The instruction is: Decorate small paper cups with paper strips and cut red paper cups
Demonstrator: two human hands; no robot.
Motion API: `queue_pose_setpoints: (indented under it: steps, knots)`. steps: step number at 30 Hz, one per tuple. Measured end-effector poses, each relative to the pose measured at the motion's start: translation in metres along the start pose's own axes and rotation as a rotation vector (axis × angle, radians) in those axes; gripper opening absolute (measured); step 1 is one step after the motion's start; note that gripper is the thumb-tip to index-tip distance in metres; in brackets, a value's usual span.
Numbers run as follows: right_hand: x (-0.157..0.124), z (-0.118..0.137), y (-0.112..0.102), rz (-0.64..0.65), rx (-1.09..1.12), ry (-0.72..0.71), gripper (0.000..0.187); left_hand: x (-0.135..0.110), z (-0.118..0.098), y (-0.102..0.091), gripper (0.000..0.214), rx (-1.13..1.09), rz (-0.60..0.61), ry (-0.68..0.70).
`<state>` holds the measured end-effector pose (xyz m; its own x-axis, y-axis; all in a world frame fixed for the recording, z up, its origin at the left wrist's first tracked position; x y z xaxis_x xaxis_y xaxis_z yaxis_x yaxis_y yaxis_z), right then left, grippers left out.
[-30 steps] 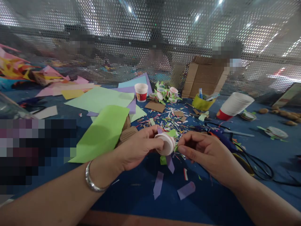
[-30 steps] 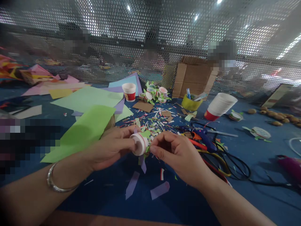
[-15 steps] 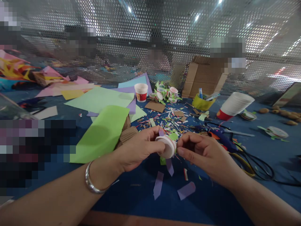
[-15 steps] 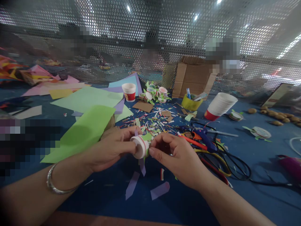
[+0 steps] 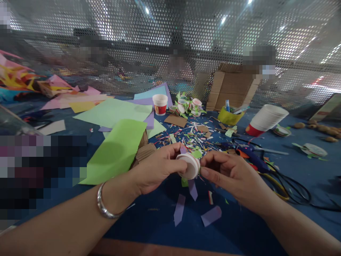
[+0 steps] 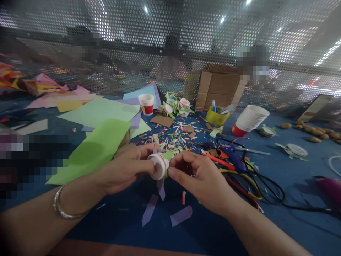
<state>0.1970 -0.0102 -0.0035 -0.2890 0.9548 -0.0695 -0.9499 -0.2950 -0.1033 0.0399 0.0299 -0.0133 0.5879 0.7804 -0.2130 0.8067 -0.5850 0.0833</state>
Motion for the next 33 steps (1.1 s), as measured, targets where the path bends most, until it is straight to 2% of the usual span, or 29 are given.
queue_pose_setpoints:
  steps: [10, 16, 21, 25, 33]
  knots:
    - [0.0003, 0.0022, 0.0002, 0.0, 0.008, -0.014, 0.03, -0.0005, 0.0015, 0.0, 0.022, -0.035, -0.013, -0.04]
    - [-0.0018, -0.0017, 0.0022, 0.018, 0.023, 0.017, 0.031, -0.0027, 0.0011, 0.0029, 0.023, -0.068, 0.017, -0.065]
    - [-0.0011, 0.0007, 0.0026, 0.03, 0.069, 0.019, 0.032, -0.0043, -0.0011, 0.0036, 0.025, -0.085, 0.035, -0.038]
    - [0.0001, 0.005, 0.0001, 0.027, 0.069, -0.023, 0.03, -0.0022, -0.0011, 0.0016, 0.024, -0.075, 0.025, -0.031]
    - [-0.0019, 0.0039, 0.0018, 0.039, 0.031, -0.017, 0.032, -0.0011, -0.0011, 0.0024, 0.02, -0.046, 0.03, -0.002]
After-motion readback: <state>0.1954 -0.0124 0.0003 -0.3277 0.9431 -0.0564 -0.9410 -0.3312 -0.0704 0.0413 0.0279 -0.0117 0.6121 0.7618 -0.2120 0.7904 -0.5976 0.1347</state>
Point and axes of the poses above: each hand's wrist, its own x-axis towards the middle knuckle, its own y-axis out of the palm, z = x × y, the point moved 6 cm from there along x, towards the middle knuckle, and after that the axes turned 10 degrees about x, right-handed, at the moved point
